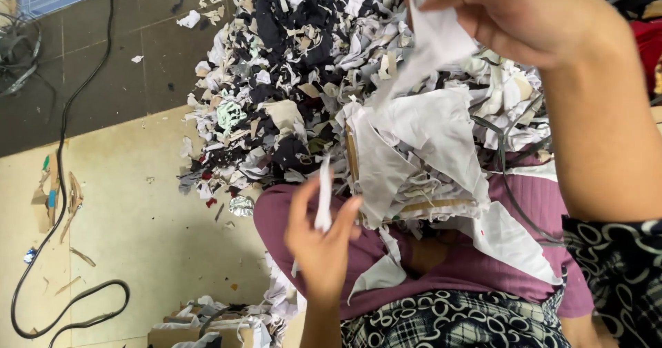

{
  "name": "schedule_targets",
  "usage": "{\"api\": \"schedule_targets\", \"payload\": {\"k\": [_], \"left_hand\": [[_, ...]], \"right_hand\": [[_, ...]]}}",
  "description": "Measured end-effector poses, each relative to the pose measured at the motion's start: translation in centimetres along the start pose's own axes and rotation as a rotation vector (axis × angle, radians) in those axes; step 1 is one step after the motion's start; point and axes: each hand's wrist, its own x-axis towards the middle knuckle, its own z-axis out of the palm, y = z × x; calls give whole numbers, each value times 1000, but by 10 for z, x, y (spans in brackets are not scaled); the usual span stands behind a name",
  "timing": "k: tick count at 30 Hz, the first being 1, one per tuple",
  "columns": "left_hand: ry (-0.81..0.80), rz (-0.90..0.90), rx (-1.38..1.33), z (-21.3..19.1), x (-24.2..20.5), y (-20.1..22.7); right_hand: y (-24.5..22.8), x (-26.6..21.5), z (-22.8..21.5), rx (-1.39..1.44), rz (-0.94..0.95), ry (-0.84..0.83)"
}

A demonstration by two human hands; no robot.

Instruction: Gathering fabric scraps from a pile, stacking them on a cardboard base, and securing the bundle with a plastic strap.

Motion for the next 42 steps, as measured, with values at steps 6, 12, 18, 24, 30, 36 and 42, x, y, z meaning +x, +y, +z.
{"api": "schedule_targets", "payload": {"k": [6, 12, 18, 24, 30, 36, 42], "left_hand": [[-309, 47, 40, 56, 23, 27], [-119, 495, 334, 42, 55, -10], [-191, 689, 500, 15, 41, -69], [-283, 550, 573, -2, 5, -85], [-334, 564, 613, -2, -5, -83], [-378, 517, 626, -2, -9, -93], [-320, 640, 673, 22, -7, -109]], "right_hand": [[-22, -58, -6, -117, -88, -137], [42, -75, -47, -293, -65, -27], [129, -135, -43, -374, -82, -60], [174, -173, -21, -525, -5, 71], [173, -179, -24, -625, -45, 82], [178, -183, -22, -761, -51, 64], [179, -174, 22, -813, -284, 232]]}}
